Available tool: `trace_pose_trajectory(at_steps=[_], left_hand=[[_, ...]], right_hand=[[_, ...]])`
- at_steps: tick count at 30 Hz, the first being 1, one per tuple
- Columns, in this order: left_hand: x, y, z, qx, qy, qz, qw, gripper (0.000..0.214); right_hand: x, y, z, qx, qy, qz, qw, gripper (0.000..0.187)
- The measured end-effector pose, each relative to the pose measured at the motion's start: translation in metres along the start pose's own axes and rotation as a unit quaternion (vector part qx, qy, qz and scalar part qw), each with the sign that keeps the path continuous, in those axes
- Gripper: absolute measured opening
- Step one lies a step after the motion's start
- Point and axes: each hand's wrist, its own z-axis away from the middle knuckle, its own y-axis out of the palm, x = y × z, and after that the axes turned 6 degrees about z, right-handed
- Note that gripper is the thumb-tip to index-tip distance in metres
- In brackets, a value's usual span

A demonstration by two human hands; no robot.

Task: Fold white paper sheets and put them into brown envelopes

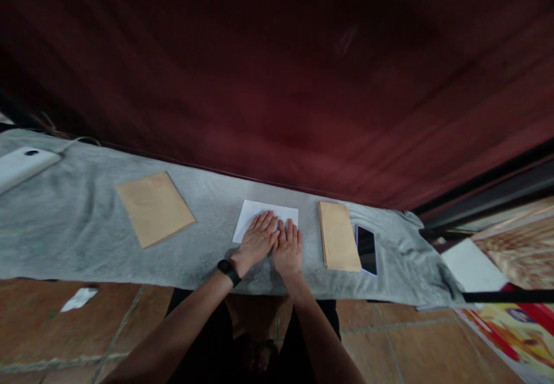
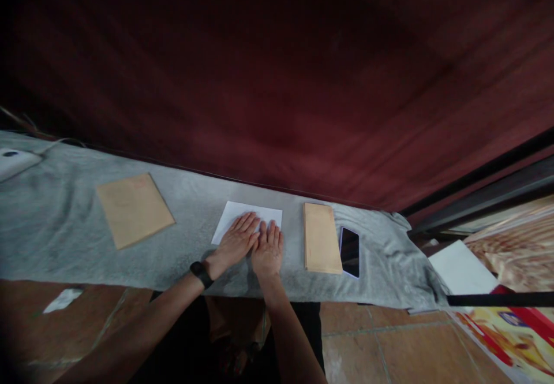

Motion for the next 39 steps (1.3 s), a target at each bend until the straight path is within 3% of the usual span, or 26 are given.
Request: trace_pose_trajectory(at_steps=[6, 15, 19, 26, 39], left_hand=[[0.007, 0.010, -0.010, 0.002, -0.019, -0.022, 1.000, 0.052], [0.034, -0.003, -0.003, -0.009, -0.066, -0.060, 0.996, 0.055], [0.035, -0.005, -0.002, -0.002, -0.057, -0.078, 0.995, 0.054], [0.041, -0.001, -0.002, 0.032, -0.045, -0.101, 0.993, 0.056], [0.034, -0.005, -0.003, -0.005, -0.068, -0.077, 0.995, 0.055]], right_hand=[[0.001, 0.001, -0.003, 0.013, 0.015, -0.002, 1.000, 0.050], [0.002, 0.002, -0.005, 0.008, 0.034, -0.007, 0.999, 0.049], [0.016, 0.002, -0.023, 0.011, 0.039, -0.046, 0.998, 0.049], [0.043, 0.010, -0.061, 0.043, -0.041, -0.098, 0.993, 0.048], [-0.012, 0.022, -0.055, -0.008, -0.006, -0.010, 1.000, 0.051]])
